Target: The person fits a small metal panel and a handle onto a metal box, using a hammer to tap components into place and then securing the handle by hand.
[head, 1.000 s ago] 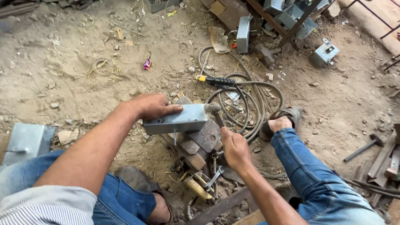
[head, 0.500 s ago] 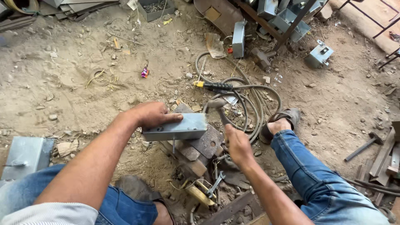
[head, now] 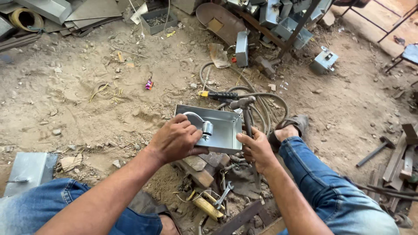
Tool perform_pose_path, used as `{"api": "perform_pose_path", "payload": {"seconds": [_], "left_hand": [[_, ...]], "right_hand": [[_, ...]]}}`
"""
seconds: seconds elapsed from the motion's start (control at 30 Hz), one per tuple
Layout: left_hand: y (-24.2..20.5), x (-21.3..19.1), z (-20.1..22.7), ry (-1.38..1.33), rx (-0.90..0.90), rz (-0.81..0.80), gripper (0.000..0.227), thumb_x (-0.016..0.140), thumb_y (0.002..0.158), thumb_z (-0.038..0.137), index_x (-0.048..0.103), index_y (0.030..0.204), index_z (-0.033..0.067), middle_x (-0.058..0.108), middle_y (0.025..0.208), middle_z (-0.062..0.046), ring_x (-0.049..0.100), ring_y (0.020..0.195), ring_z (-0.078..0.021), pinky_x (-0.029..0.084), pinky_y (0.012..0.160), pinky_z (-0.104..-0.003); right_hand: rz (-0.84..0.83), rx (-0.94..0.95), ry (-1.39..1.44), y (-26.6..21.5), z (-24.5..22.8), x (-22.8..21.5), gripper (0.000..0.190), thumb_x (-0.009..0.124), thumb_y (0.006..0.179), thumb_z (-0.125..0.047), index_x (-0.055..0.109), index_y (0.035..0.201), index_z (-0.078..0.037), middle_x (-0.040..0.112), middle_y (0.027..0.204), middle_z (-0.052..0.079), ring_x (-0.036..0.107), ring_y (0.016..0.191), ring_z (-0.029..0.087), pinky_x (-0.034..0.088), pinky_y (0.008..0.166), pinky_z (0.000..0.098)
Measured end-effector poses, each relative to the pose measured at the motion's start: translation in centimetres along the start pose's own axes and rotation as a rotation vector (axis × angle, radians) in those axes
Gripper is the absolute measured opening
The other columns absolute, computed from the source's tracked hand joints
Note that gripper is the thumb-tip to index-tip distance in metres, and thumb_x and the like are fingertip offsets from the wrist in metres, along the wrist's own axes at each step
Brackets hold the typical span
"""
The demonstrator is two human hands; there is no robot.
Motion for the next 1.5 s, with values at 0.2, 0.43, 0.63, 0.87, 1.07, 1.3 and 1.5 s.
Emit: {"api": "perform_pose_path", "payload": {"seconds": [0.2, 0.43, 0.63, 0.87, 1.07, 1.3, 1.5], "left_hand": [[-0.5, 5.1, -2.9, -0.255, -0.264, -0.468, 0.051, 0.060, 0.097, 0.065, 0.079, 0.093, 0.0181, 0.078, 0.093, -0.002, 0.072, 0.086, -0.0138, 0.041, 0.118, -0.038], [-3.3, 10.2, -6.3, -0.819, -0.645, -0.456, 0.078, 0.087, 0.073, 0.045, 0.058, 0.137, 0.0109, 0.066, 0.131, -0.012, 0.061, 0.118, -0.0266, 0.047, 0.101, -0.043], [-4.2, 10.6, -5.6, -0.654, -0.692, -0.599, 0.037, 0.066, 0.081, 0.009, 0.066, 0.119, 0.0109, 0.075, 0.111, -0.009, 0.072, 0.103, -0.0227, 0.057, 0.093, -0.039], [-0.8, 6.4, -5.7, 0.204, -0.371, -0.576, 0.041, 0.050, 0.103, 0.018, 0.045, 0.143, 0.0123, 0.066, 0.110, -0.010, 0.069, 0.089, -0.0225, 0.057, 0.075, -0.037], [-1.0, 9.7, -6.6, 0.254, -0.358, -0.630, 0.048, 0.038, 0.105, 0.018, 0.036, 0.152, 0.0111, 0.061, 0.116, -0.007, 0.062, 0.103, -0.0187, 0.048, 0.082, -0.039], [0.1, 10.3, -6.9, 0.172, -0.306, -0.604, 0.029, 0.040, 0.105, 0.022, 0.050, 0.131, 0.0147, 0.063, 0.110, -0.003, 0.062, 0.106, -0.0188, 0.045, 0.091, -0.042], [-0.3, 10.2, -8.0, 0.190, -0.276, -0.592, 0.029, 0.043, 0.103, 0.024, 0.050, 0.131, 0.0195, 0.064, 0.111, -0.001, 0.061, 0.110, -0.0199, 0.043, 0.094, -0.043]], "right_hand": [[0.246, 0.065, 0.006, -0.6, 0.3, -0.3, 0.065, 0.084, 0.073, -0.014, 0.055, 0.130, -0.006, 0.058, 0.075, -0.001, 0.043, 0.044, 0.003, 0.031, 0.033, 0.0200], [0.106, -0.029, -0.030, -1.0, 0.0, 4.1, 0.077, 0.087, 0.062, -0.002, 0.052, 0.130, -0.004, 0.072, 0.106, 0.015, 0.075, 0.091, 0.022, 0.068, 0.072, 0.0298], [0.077, -0.080, -0.145, -0.8, 1.0, 3.9, 0.062, 0.083, 0.067, -0.020, 0.051, 0.120, -0.011, 0.072, 0.104, 0.005, 0.073, 0.084, 0.014, 0.063, 0.057, 0.0316], [0.018, -0.441, 0.034, -2.9, -4.4, 2.2, 0.046, 0.055, 0.099, -0.056, 0.053, 0.089, -0.011, 0.049, 0.064, -0.004, 0.040, 0.045, 0.006, 0.037, 0.035, 0.0230], [-0.076, -1.043, 0.114, -12.3, -11.0, 1.8, 0.052, 0.060, 0.106, -0.056, 0.050, 0.080, -0.012, 0.042, 0.072, -0.003, 0.037, 0.062, 0.008, 0.031, 0.055, 0.0280], [0.228, -0.626, -0.838, -5.7, -1.1, 3.6, 0.050, 0.045, 0.107, -0.042, 0.050, 0.067, -0.013, 0.035, 0.056, -0.003, 0.032, 0.049, 0.011, 0.026, 0.042, 0.0316], [0.208, -0.840, -0.648, -6.7, -2.8, 3.9, 0.055, 0.042, 0.112, -0.041, 0.050, 0.070, -0.007, 0.044, 0.062, 0.001, 0.041, 0.056, 0.013, 0.032, 0.053, 0.0337]]}}
Point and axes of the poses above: each hand's wrist, its own y-axis towards the middle knuckle, its own x-axis out of the palm, z = x × y, the point moved 10 cm from there along y, towards the middle knuckle
